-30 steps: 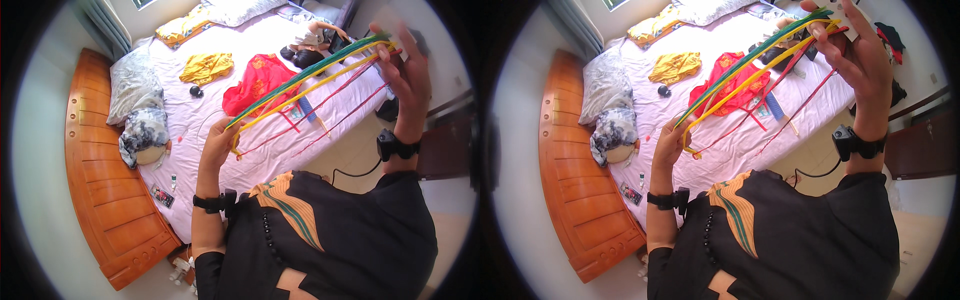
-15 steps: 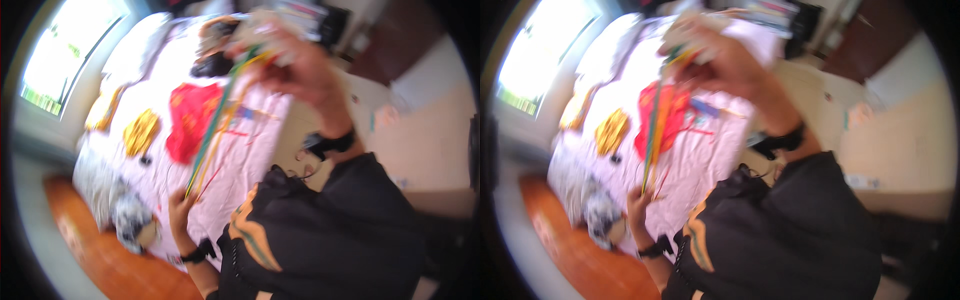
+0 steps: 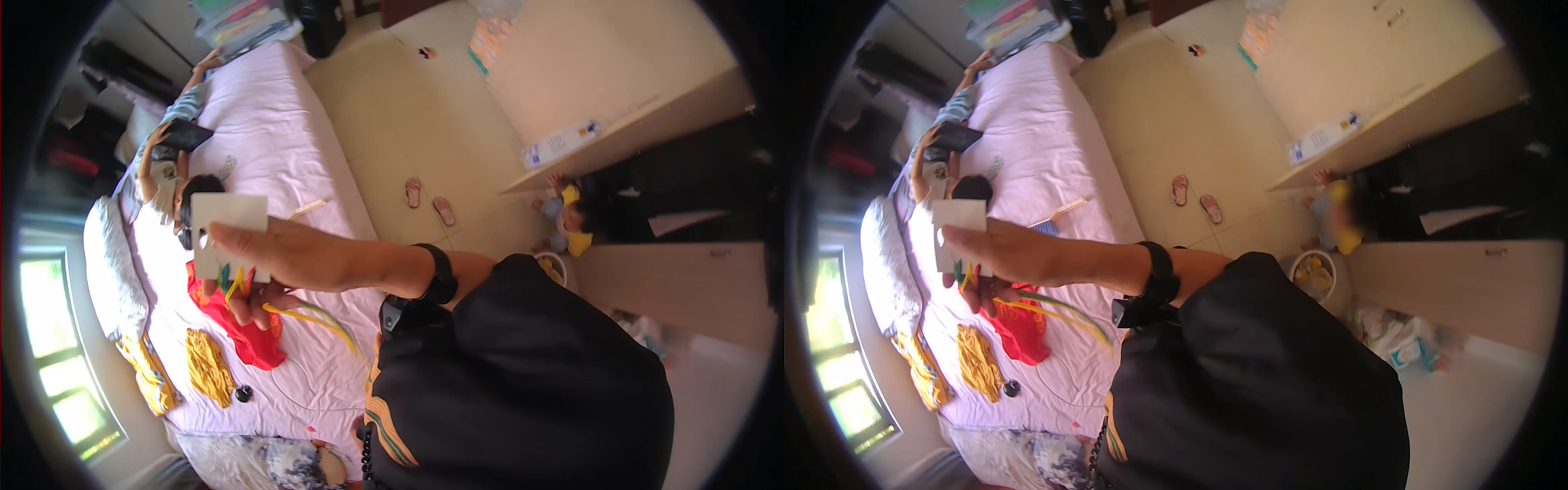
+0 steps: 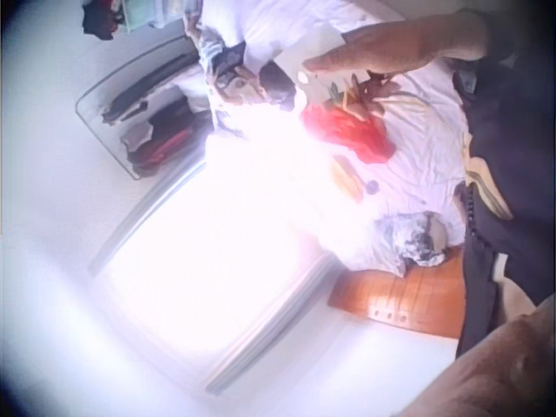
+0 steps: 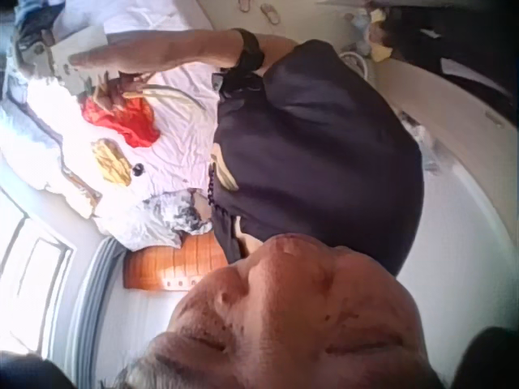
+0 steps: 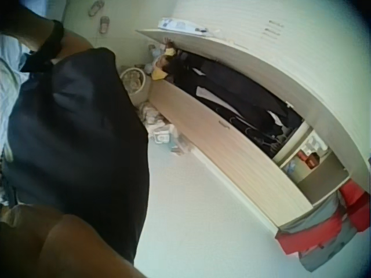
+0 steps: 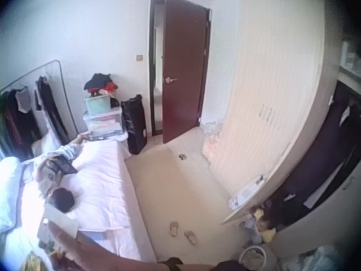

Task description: The person braids multiple colored ribbons using a white plastic card with holes as a guide. They repeatedly thread the ribbons through the card's holes and pull them taut to form a braid.

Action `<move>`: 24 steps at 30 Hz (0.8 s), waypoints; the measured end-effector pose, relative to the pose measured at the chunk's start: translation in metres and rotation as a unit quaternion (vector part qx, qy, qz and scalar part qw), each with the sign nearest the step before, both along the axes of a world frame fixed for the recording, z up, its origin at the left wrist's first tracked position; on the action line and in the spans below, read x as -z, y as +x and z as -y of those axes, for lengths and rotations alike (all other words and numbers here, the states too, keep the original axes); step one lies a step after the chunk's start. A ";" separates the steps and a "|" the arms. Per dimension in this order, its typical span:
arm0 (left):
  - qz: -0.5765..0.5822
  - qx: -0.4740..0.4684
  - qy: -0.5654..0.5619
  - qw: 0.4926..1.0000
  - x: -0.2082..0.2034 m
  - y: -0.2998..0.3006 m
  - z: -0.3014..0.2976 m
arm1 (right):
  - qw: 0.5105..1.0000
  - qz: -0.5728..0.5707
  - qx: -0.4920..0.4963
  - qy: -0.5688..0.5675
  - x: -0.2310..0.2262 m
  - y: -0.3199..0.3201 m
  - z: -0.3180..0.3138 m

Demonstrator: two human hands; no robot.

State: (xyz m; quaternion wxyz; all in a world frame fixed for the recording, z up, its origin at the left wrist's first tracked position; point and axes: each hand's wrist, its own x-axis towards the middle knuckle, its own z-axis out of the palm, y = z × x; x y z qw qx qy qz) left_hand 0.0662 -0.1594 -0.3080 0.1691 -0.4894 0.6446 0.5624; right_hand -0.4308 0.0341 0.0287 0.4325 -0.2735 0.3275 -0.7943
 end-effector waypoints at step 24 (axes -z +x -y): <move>0.044 -0.146 0.019 0.988 -0.013 0.037 -0.030 | 0.979 -0.198 0.049 0.002 0.026 0.013 0.060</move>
